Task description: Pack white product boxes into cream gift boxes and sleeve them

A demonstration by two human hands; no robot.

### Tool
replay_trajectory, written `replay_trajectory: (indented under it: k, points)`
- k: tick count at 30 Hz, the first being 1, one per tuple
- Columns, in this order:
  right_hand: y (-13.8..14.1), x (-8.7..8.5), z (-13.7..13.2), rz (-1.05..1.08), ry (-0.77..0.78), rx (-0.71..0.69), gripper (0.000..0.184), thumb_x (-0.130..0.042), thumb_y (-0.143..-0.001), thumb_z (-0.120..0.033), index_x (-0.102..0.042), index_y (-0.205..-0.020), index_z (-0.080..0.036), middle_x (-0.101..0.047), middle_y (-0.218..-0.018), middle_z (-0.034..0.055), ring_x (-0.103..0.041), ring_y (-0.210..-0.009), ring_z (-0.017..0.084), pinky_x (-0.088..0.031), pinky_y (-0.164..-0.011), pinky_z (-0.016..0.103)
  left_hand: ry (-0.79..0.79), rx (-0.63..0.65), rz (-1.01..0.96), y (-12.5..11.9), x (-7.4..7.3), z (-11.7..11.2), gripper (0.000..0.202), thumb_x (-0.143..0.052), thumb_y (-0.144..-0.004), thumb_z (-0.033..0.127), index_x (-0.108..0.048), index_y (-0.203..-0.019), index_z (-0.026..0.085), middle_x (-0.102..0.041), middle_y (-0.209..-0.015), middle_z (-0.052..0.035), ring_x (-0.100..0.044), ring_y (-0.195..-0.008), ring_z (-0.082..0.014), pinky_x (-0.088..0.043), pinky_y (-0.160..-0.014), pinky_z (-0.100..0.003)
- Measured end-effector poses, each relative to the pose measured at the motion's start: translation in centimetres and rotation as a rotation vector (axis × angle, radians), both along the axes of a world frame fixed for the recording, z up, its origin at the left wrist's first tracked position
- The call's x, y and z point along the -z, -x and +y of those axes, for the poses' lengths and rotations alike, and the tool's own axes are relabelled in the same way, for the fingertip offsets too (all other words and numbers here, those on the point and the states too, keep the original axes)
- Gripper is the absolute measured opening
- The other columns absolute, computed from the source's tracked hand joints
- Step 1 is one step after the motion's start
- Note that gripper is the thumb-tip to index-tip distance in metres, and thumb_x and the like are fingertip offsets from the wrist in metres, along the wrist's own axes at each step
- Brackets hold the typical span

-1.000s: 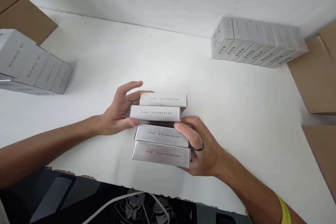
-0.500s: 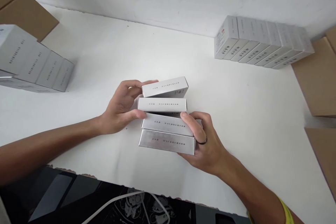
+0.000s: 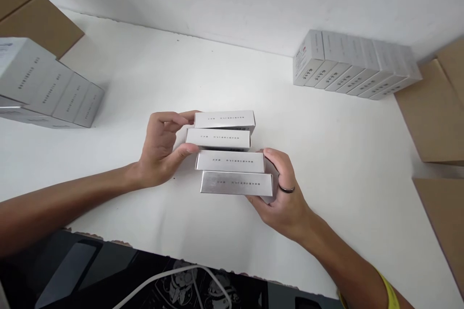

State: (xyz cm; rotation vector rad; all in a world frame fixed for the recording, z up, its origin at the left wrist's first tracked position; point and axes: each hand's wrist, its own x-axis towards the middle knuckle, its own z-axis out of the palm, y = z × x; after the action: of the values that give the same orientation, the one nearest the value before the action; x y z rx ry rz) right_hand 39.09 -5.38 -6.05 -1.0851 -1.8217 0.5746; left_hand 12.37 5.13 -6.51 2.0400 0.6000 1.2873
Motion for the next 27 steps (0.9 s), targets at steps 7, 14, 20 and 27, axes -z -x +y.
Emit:
replay_trajectory:
  k: [7, 14, 20, 27]
  points:
    - [-0.8, -0.5, 0.7, -0.019, -0.131, -0.108, 0.098, -0.075, -0.080, -0.006, -0.026, -0.158, -0.039, -0.053, -0.125, 0.0077, -0.067, -0.110, 0.025, -0.065, -0.091, 0.052, 0.074, -0.128, 0.020, 0.3, -0.1, 0.2, 0.047, -0.080, -0.092, 0.047, -0.048, -0.117, 0.025, -0.068, -0.130, -0.0137, -0.068, -0.122, -0.0298, -0.054, -0.105, -0.057]
    - [-1.3, -0.5, 0.4, -0.330, -0.391, -0.111, 0.058, -0.072, -0.084, -0.015, -0.052, -0.136, -0.028, -0.052, -0.116, 0.0084, -0.064, -0.113, 0.028, -0.068, -0.089, 0.053, 0.063, 0.037, 0.082, 0.2, 0.1, 1.0, 0.075, -0.084, -0.089, 0.033, -0.032, -0.141, 0.029, -0.061, -0.132, -0.0119, -0.062, -0.124, -0.0260, -0.055, -0.111, -0.055]
    - [-0.1, -1.4, 0.1, -0.527, -0.674, -0.106, 0.039, -0.067, -0.078, -0.001, -0.052, -0.103, -0.028, -0.061, -0.126, 0.0056, -0.062, -0.128, 0.026, -0.069, -0.093, 0.050, 0.058, 0.078, 0.101, -0.3, -0.3, 0.9, 0.077, -0.082, -0.084, 0.019, -0.031, -0.141, 0.029, -0.057, -0.129, -0.0109, -0.061, -0.119, -0.0256, -0.056, -0.107, -0.053]
    - [-4.1, -3.7, -1.1, -0.612, -0.696, -0.219, 0.028, -0.067, -0.078, -0.006, -0.057, -0.092, -0.027, -0.068, -0.134, 0.0023, -0.060, -0.137, 0.035, -0.066, -0.098, 0.061, 0.089, -0.060, 0.155, 0.0, -0.2, 0.6, 0.076, -0.083, -0.074, 0.020, -0.037, -0.135, 0.028, -0.053, -0.124, -0.0083, -0.059, -0.100, -0.0212, -0.054, -0.083, -0.038]
